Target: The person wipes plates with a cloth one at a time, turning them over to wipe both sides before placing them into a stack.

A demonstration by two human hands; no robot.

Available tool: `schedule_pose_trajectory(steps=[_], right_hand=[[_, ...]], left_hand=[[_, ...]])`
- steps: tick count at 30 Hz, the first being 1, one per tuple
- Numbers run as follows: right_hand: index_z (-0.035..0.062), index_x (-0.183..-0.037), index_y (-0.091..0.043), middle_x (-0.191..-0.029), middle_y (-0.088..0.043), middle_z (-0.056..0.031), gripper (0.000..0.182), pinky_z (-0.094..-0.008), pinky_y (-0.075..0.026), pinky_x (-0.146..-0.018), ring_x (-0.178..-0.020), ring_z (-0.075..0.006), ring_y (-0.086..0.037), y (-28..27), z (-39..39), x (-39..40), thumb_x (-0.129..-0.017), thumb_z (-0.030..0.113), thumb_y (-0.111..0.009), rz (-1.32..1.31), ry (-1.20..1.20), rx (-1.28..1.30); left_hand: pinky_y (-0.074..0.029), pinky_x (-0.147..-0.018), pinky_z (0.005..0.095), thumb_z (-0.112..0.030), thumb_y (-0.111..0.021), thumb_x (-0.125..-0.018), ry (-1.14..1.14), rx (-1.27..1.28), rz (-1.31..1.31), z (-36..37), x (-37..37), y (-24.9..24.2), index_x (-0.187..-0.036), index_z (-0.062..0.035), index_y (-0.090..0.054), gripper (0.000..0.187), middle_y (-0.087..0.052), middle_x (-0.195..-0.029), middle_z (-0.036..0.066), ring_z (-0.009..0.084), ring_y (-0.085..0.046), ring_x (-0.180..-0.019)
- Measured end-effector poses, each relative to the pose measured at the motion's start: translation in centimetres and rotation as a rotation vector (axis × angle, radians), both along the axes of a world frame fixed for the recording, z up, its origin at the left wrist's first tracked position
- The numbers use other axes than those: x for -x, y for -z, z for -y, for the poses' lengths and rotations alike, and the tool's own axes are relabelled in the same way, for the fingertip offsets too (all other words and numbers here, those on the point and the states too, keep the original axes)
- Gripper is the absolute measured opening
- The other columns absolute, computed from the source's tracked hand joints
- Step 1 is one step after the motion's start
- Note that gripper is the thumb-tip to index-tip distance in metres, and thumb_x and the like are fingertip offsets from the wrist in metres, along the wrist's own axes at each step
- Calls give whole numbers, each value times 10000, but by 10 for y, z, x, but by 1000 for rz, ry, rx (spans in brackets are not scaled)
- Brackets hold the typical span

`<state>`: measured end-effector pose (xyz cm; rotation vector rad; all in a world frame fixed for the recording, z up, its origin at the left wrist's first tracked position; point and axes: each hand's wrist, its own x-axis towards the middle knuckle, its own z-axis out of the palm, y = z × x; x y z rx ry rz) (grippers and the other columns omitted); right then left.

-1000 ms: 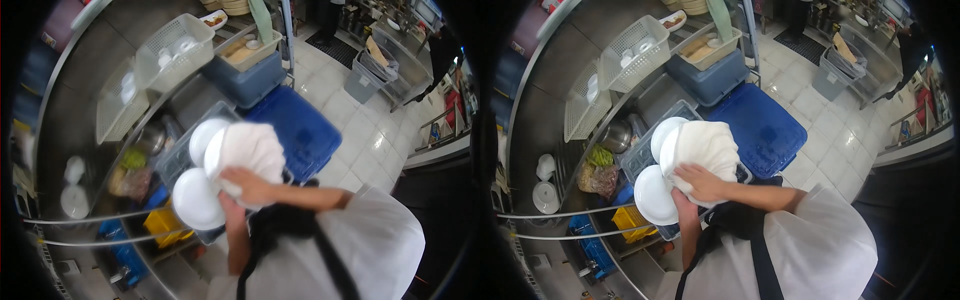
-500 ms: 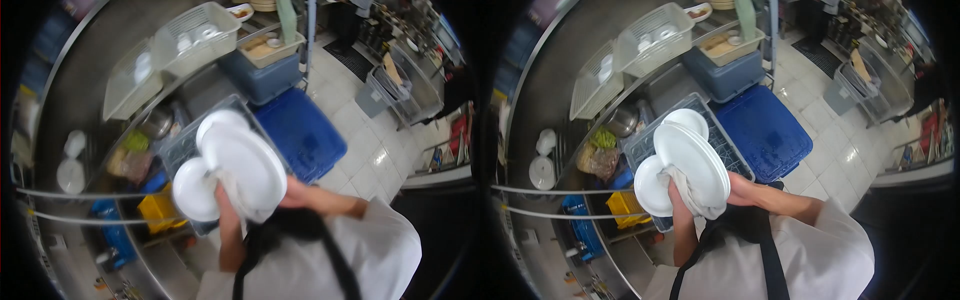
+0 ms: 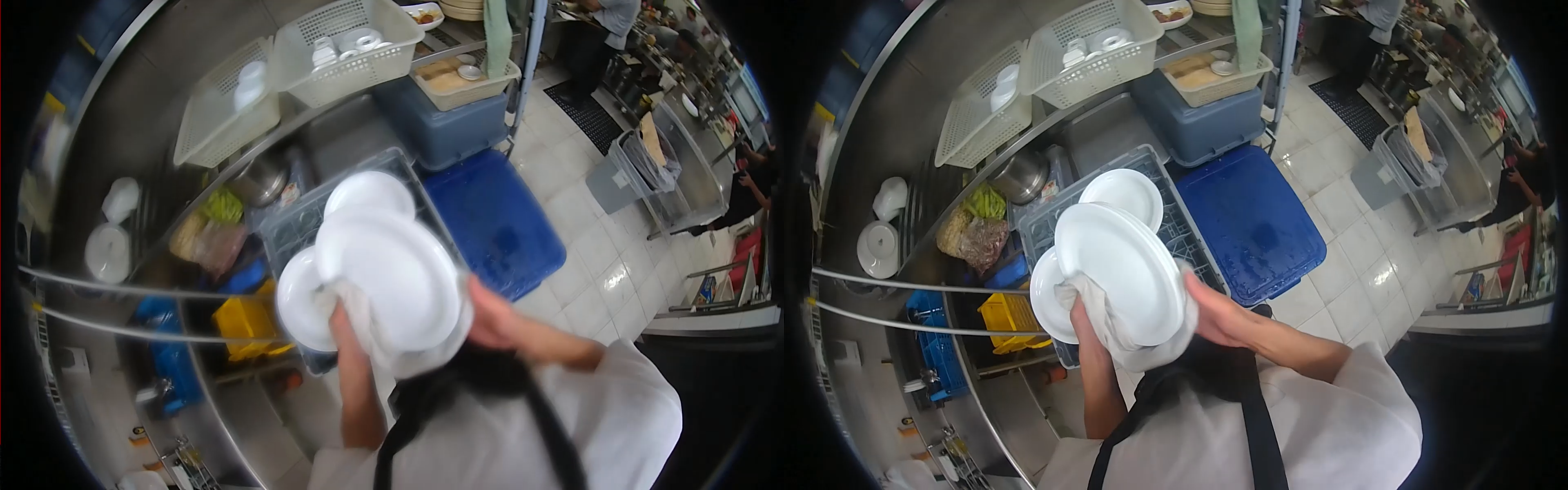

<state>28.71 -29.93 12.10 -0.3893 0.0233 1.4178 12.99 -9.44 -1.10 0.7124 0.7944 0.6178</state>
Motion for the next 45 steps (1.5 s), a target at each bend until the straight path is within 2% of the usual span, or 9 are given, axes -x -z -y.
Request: schedule_pose_trajectory(steps=[2,6,8,10,12,18,32,42,45], right_hand=[[43,-1296,-529,-1217,-614,-109,433,-368,-461,-960,-1110,-210,-584,-14,11,-19,-922,240,-622,1264,-91,219],[-80,-1149,-533,-1031,-639,-271,392,-403,-483,-849,-982,-343,-641,3,-7,-38,-874,175,-648,1414,132,575],[-100,-1042,-568,-910,-633,-298,327,-440,-479,-792,-895,-418,-636,19,-18,-48,-879,174,-641,1459,118,700],[-119,-1036,-555,-902,-615,-320,353,-442,-472,-783,-908,-446,-615,14,-34,-53,-879,184,-644,1636,566,614],[-118,-1092,-533,-951,-619,-295,397,-416,-465,-838,-953,-416,-614,4,-38,-69,-859,176,-663,1552,315,715],[-46,-1227,-513,-1098,-618,-183,481,-342,-438,-951,-1057,-265,-593,18,-37,-82,-803,105,-683,1305,258,485],[-70,-1193,-519,-1075,-629,-118,343,-317,-492,-818,-927,-174,-612,35,10,-101,-918,115,-603,1193,973,670],[0,-1259,-535,-1146,-613,-116,474,-327,-436,-946,-1097,-176,-546,-25,15,-48,-956,364,-548,1258,267,170],[15,-1359,-447,-1278,-547,-118,573,-334,-413,-1001,-1170,-187,-522,-13,-24,-58,-977,442,-471,411,-10,121]], left_hand=[[-481,-935,405,-246,-450,-944,-88,115,-86,6,5,1,-1259,32,-507,424,-608,-1155,157,277,-604,-1040],[-471,-946,444,-195,-448,-916,190,320,468,20,35,21,-1252,44,-505,416,-608,-1156,162,299,-593,-1067],[-463,-964,469,-158,-444,-879,341,-251,338,18,40,78,-1235,55,-501,419,-584,-1195,174,313,-566,-1121],[-458,-976,464,-141,-430,-873,254,338,616,38,0,37,-1215,50,-505,399,-572,-1211,169,306,-558,-1137],[-456,-980,453,-127,-408,-873,228,-133,103,46,-25,20,-1206,35,-510,384,-577,-1202,160,295,-569,-1120],[-468,-958,425,-206,-438,-947,-6,290,378,35,-40,17,-1199,-16,-524,327,-599,-1163,115,267,-577,-1098],[-404,-1036,443,-165,-453,-947,-216,143,124,30,-38,-8,-1357,2,-392,447,-492,-1327,140,298,-484,-1224],[-340,-1084,497,-393,-348,-971,222,305,284,45,-46,-7,-1385,-24,-397,557,-473,-1369,170,350,-450,-1259],[-359,-1058,448,-336,-520,-905,368,-222,33,69,-39,-22,-1362,9,-401,585,-485,-1327,186,303,-462,-1232]])
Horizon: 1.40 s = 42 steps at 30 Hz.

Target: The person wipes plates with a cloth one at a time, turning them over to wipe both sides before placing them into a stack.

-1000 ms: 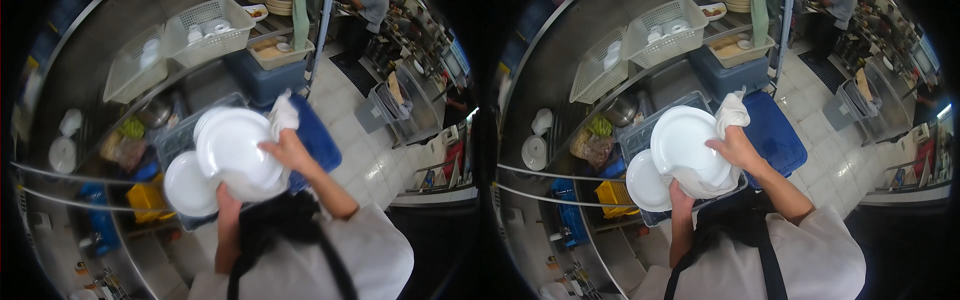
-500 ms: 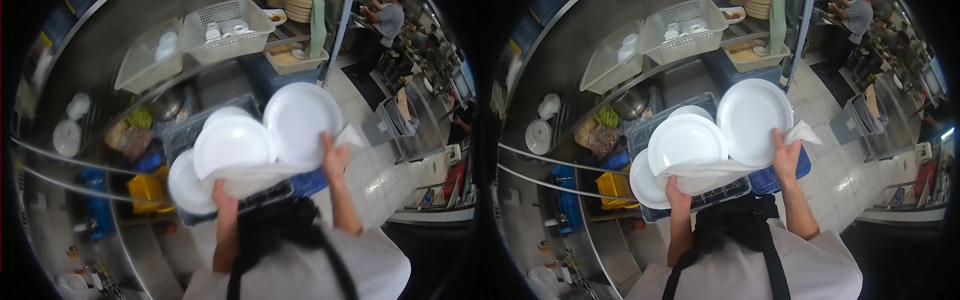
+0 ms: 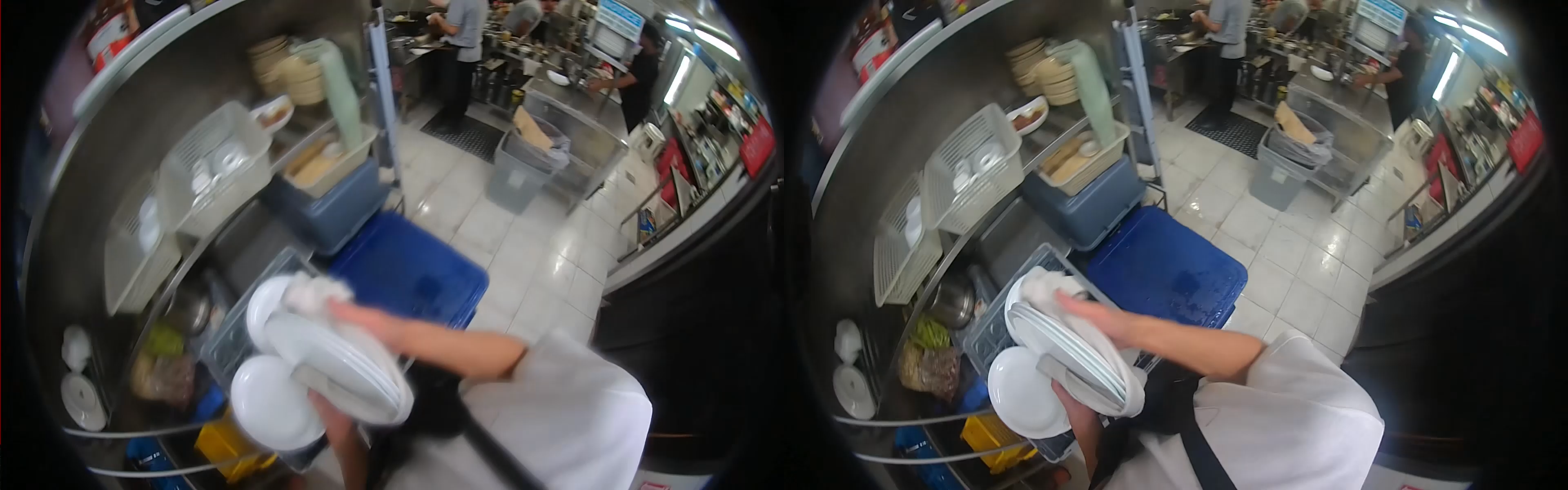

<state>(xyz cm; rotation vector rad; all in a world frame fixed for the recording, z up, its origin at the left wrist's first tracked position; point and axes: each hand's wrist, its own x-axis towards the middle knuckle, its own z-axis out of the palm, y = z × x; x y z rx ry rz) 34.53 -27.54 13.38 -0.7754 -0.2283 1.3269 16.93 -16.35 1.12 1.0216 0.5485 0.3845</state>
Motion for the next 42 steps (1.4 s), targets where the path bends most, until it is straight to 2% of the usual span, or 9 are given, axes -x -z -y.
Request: schedule_pose_trajectory(steps=[1,8,10,15,17,23,24,33,42], right_hand=[[15,-1387,-416,-1323,-521,-113,597,-334,-410,-1015,-1192,-194,-516,-2,-11,9,-988,459,-439,-18,-38,109],[-28,-1245,-559,-1216,-609,-142,567,-305,-427,-988,-1098,-215,-585,-20,63,18,-1022,433,-315,-99,-32,43],[-71,-1069,-635,-1042,-664,-180,660,-322,-463,-903,-954,-248,-631,-33,64,29,-1011,490,-291,568,-1,149],[-48,-891,-643,-796,-643,-220,551,-420,-500,-761,-761,-346,-638,40,-46,62,-974,434,-391,1578,-176,-34],[3,-936,-635,-818,-652,-175,406,-471,-511,-711,-760,-346,-651,49,-59,61,-946,349,-423,2191,459,-252],[13,-851,-660,-829,-674,-182,477,-467,-515,-677,-726,-341,-662,77,-15,25,-980,367,-368,1823,135,541],[13,-851,-660,-829,-674,-182,477,-467,-515,-677,-726,-341,-662,79,-12,24,-980,367,-368,1835,114,513],[-72,-819,-665,-786,-653,-252,573,-486,-495,-717,-758,-415,-642,96,10,93,-961,415,-399,1850,129,33],[41,-1155,-610,-908,-666,-206,398,-476,-482,-771,-851,-374,-633,73,-39,61,-954,327,-421,1653,-390,453]], left_hand=[[-338,-1067,440,-292,-582,-868,-9,-596,-175,8,8,-15,-1352,14,-403,600,-476,-1321,200,293,-438,-1242],[-442,-965,372,-266,-643,-811,-31,-712,-39,-60,30,15,-1327,42,-428,638,-527,-1256,146,239,-517,-1149],[-463,-957,386,-308,-554,-874,-81,463,159,-50,26,-24,-1345,30,-408,598,-532,-1246,142,262,-533,-1146],[-488,-908,412,-178,-437,-897,-283,5,93,-9,18,-4,-1287,-8,-470,427,-537,-1233,147,250,-548,-1099],[-491,-910,384,-146,-465,-871,-204,357,105,-14,14,1,-1304,-1,-453,457,-529,-1251,154,250,-553,-1099],[-471,-969,427,-61,-445,-725,-121,-131,-73,-12,39,-5,-1231,46,-507,520,-582,-1209,150,291,-580,-1112],[-469,-965,424,-58,-452,-713,-209,445,102,-7,30,-18,-1199,58,-527,505,-584,-1204,152,295,-586,-1098],[-488,-934,409,-49,-488,-677,-320,516,58,-3,22,-3,-1133,63,-530,471,-598,-1113,149,295,-598,-1056],[-476,-958,428,-31,-483,-669,-362,508,19,23,24,-4,-1126,56,-528,468,-591,-1117,153,310,-588,-1060]])
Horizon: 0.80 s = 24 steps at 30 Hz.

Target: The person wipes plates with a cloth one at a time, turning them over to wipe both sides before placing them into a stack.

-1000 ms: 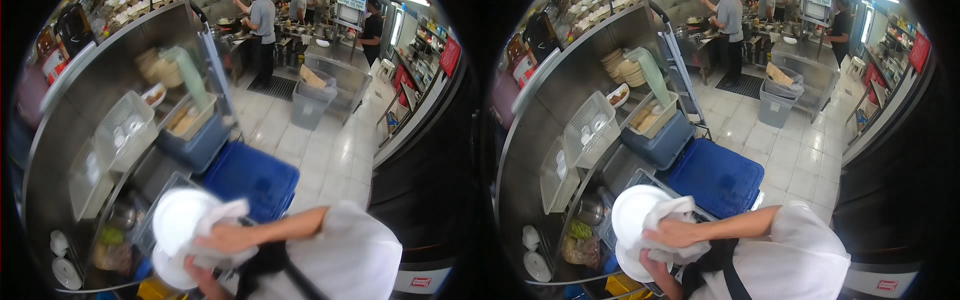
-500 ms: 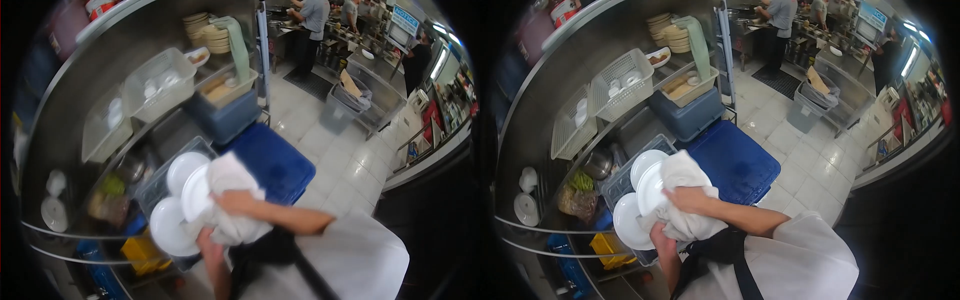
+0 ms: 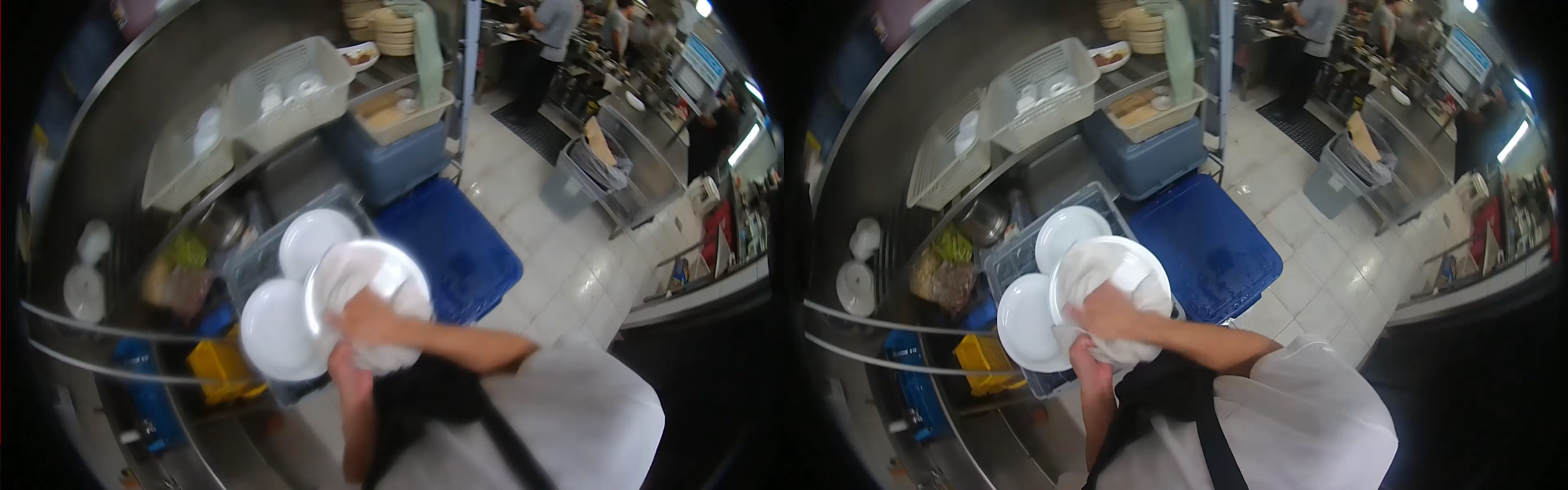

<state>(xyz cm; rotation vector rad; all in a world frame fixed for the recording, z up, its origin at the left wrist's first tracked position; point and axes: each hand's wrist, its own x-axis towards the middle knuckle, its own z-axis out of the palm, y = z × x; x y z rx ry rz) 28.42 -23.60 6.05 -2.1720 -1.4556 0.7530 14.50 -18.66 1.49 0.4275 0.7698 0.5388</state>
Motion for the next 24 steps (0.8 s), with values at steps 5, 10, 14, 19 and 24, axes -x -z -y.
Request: schedule_pose_trajectory(steps=[5,10,14,19,24], right_hand=[[41,-1285,-548,-1315,-500,-230,449,-488,-302,-1076,-1223,-365,-458,17,69,26,-895,264,-546,147,-109,-215],[-113,-1279,-469,-1236,-532,-297,526,-491,-268,-1091,-1196,-386,-473,47,-16,-31,-922,271,-501,469,-133,-253],[-132,-1371,-312,-1376,-374,-330,686,-399,-218,-1134,-1296,-455,-343,16,-21,54,-926,353,-503,-217,-47,-328],[24,-1294,-549,-1349,-420,-341,550,-599,-143,-1113,-1392,-398,-253,49,51,-2,-953,439,-430,455,-162,-207],[-142,-1303,-416,-1361,-381,-352,673,-442,-163,-1151,-1381,-426,-242,44,-46,22,-966,440,-406,-126,118,-198]], left_hand=[[-463,-971,422,3,-465,-646,-226,-21,-1,-8,23,7,-1137,22,-520,494,-569,-1116,116,290,-556,-1085],[-494,-917,407,0,-456,-660,-186,-54,-35,-12,27,30,-1048,51,-520,396,-580,-1021,127,286,-591,-982],[-470,-963,404,-30,-451,-679,-227,67,111,-17,27,20,-1174,36,-511,504,-580,-1118,134,287,-567,-1081],[-461,-974,399,-29,-468,-653,-298,80,39,-11,37,34,-1185,40,-502,538,-577,-1124,126,292,-561,-1090],[-453,-990,397,-34,-459,-671,-206,44,0,-4,25,32,-1223,48,-476,559,-572,-1175,138,290,-561,-1113]])
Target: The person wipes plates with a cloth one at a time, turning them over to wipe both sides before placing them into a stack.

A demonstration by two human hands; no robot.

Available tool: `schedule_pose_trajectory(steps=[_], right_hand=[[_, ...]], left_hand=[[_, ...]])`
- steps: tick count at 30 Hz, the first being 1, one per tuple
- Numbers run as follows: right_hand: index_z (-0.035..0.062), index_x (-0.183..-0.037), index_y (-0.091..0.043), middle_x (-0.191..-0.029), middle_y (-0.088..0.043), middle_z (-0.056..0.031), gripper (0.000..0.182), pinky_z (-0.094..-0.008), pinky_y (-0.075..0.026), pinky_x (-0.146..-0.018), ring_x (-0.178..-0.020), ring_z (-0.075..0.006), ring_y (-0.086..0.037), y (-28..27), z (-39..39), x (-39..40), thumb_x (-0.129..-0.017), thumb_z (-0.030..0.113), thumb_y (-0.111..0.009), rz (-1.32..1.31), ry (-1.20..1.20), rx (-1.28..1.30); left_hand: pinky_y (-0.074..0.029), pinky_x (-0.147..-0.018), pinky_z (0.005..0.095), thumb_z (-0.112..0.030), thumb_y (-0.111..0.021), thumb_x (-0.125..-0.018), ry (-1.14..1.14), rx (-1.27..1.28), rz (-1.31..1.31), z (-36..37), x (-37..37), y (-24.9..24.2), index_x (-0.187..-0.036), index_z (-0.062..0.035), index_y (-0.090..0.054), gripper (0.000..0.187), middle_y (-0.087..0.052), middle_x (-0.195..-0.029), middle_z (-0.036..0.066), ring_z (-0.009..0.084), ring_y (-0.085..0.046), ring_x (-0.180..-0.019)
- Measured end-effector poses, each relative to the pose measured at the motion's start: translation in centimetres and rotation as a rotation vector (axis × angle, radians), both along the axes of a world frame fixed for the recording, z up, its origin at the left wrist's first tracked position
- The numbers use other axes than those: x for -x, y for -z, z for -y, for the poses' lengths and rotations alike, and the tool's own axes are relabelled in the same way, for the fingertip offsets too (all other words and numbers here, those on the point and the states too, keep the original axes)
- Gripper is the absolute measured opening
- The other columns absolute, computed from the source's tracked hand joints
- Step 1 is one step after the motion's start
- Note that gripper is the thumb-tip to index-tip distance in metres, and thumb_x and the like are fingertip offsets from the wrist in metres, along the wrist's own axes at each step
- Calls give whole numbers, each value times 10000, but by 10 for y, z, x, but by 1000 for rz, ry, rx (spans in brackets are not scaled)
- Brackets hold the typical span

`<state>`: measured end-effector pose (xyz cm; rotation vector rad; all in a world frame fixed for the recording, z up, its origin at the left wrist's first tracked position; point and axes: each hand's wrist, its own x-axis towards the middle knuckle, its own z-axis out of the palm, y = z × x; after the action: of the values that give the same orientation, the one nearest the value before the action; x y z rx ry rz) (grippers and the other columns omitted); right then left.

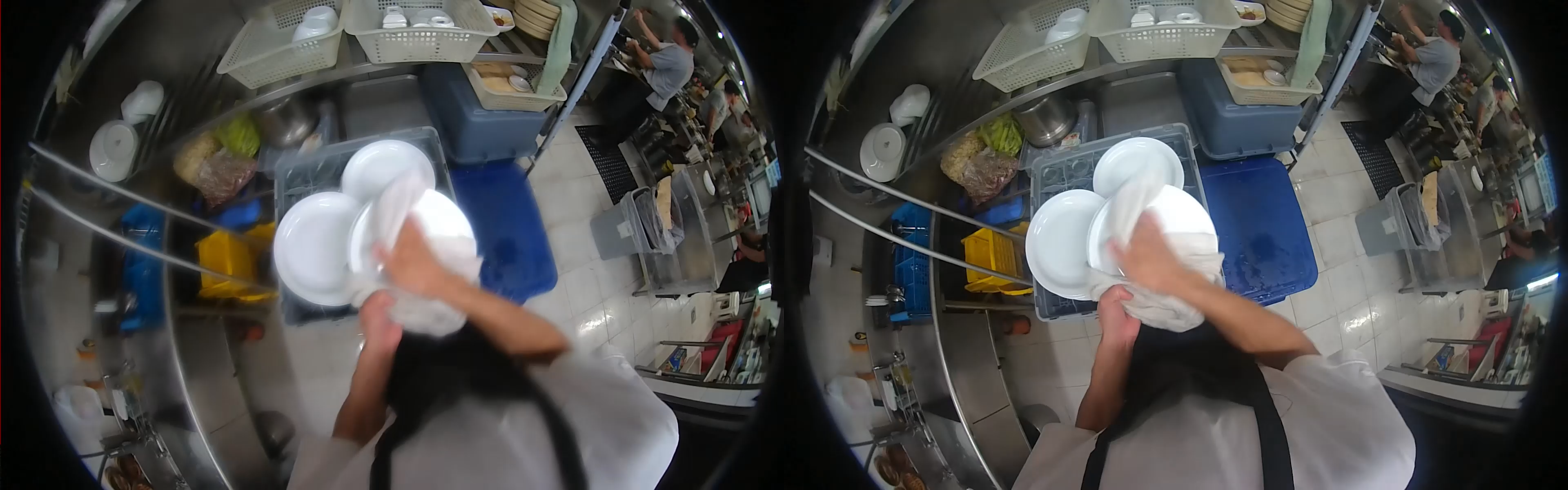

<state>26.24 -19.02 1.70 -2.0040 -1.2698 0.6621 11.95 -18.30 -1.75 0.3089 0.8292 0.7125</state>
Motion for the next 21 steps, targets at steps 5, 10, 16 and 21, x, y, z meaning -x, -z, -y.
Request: schedule_pose_trajectory(steps=[5,10,16,21], right_hand=[[-133,-1218,-514,-1297,-475,-337,539,-459,-202,-1145,-1333,-397,-354,-16,80,3,-957,338,-474,467,-308,-241],[-79,-1258,-515,-1257,-532,-285,579,-454,-342,-1072,-1232,-338,-497,-40,107,-117,-974,421,-438,-101,368,-124],[1,-1212,-584,-1130,-649,-110,422,-364,-504,-913,-1003,-224,-634,-23,91,-61,-941,322,-554,-1332,265,-168],[-51,-1366,-415,-1395,-468,-144,533,-350,-353,-1088,-1282,-204,-455,-55,120,-29,-1004,339,-442,-1577,199,-23]], left_hand=[[-425,-1028,423,-100,-473,-819,71,1,309,-4,7,12,-1287,-8,-455,478,-543,-1258,120,284,-518,-1189],[-410,-1035,434,-166,-504,-911,33,-128,135,-3,0,-22,-1319,-17,-435,440,-539,-1267,112,289,-520,-1181],[-388,-1049,441,-331,-488,-973,126,-37,245,-12,-23,-23,-1385,-36,-391,516,-503,-1347,127,290,-495,-1222],[-402,-1039,442,-392,-440,-984,105,-50,261,-34,-9,-2,-1390,-48,-396,534,-519,-1327,142,293,-509,-1210]])
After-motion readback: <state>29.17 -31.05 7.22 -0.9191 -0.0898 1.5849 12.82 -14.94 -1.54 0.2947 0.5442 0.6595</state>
